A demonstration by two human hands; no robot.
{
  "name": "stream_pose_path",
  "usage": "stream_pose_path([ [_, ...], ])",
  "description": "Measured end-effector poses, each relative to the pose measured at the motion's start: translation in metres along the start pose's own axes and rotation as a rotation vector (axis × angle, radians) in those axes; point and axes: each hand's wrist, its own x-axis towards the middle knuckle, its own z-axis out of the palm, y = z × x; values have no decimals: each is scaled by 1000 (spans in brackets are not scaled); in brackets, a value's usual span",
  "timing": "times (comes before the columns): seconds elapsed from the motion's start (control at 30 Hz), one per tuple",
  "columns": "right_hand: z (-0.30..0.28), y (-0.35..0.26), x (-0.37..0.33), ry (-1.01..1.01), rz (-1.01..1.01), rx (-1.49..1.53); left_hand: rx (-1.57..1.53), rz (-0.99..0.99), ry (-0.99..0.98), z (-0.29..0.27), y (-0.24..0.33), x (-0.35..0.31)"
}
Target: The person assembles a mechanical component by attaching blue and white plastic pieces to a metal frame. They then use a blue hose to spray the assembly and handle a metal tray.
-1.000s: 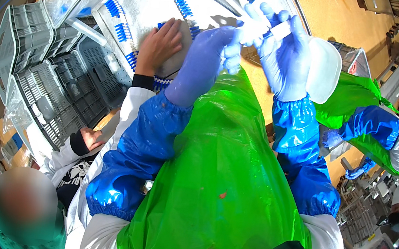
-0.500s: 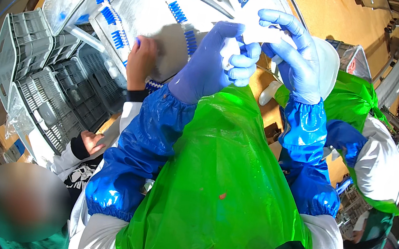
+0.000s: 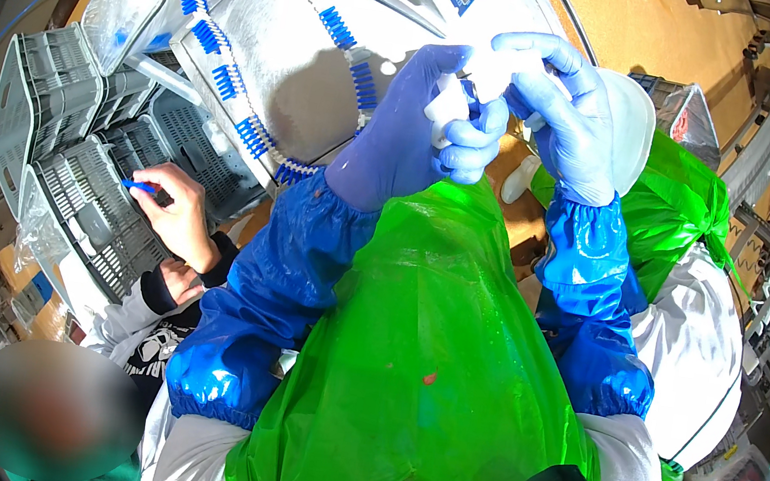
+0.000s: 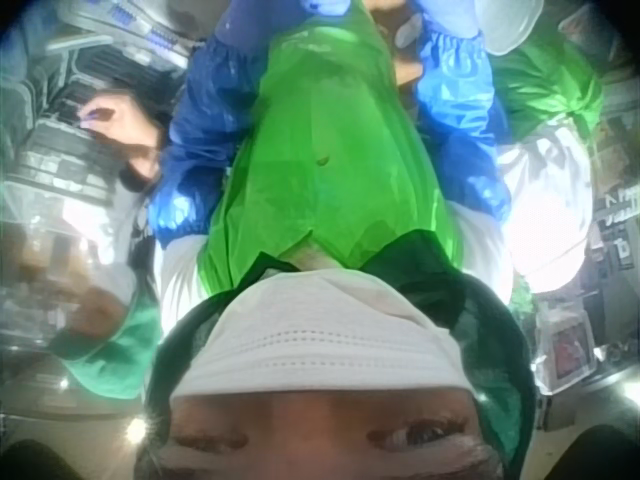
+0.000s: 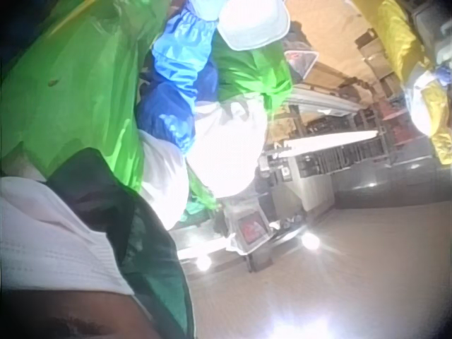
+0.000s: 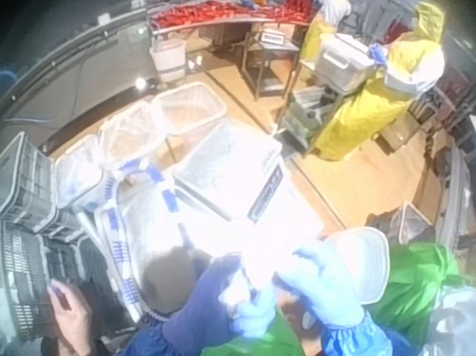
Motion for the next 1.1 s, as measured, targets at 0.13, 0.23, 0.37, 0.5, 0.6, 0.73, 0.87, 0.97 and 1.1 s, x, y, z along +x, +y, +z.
stream_pose_path([
  [0.13, 1, 0, 0, 4, -1, 45, 17, 5, 30, 9, 0, -1],
  [0.23, 1, -2, -1, -2, 29, 49, 41, 7, -12, 9, -1, 0],
  [0.37, 3, -3, -3, 8, 40, 64, -4, 0, -16, 13, -2, -2],
  [0.5, 2, -3, -3, -5, 30, 52, 34, 24, -43, 6, -6, -1],
  [0.6, 2, -1, -5, 6, 31, 96, 25, 29, -5, 7, -7, -2],
  [0.73, -13, 8, -2, 49, 41, 171, -17, 31, 143, 12, -8, -4],
  [0.87, -6, 2, -2, 249, -7, 229, 245, 311, 464, 13, -21, -1],
  [0.97, -16, 4, -5, 213, 25, 247, 1071, 552, 429, 9, -22, -8],
  [1.1, -17, 6, -7, 226, 54, 255, 1350, 772, 535, 17, -21, -8],
])
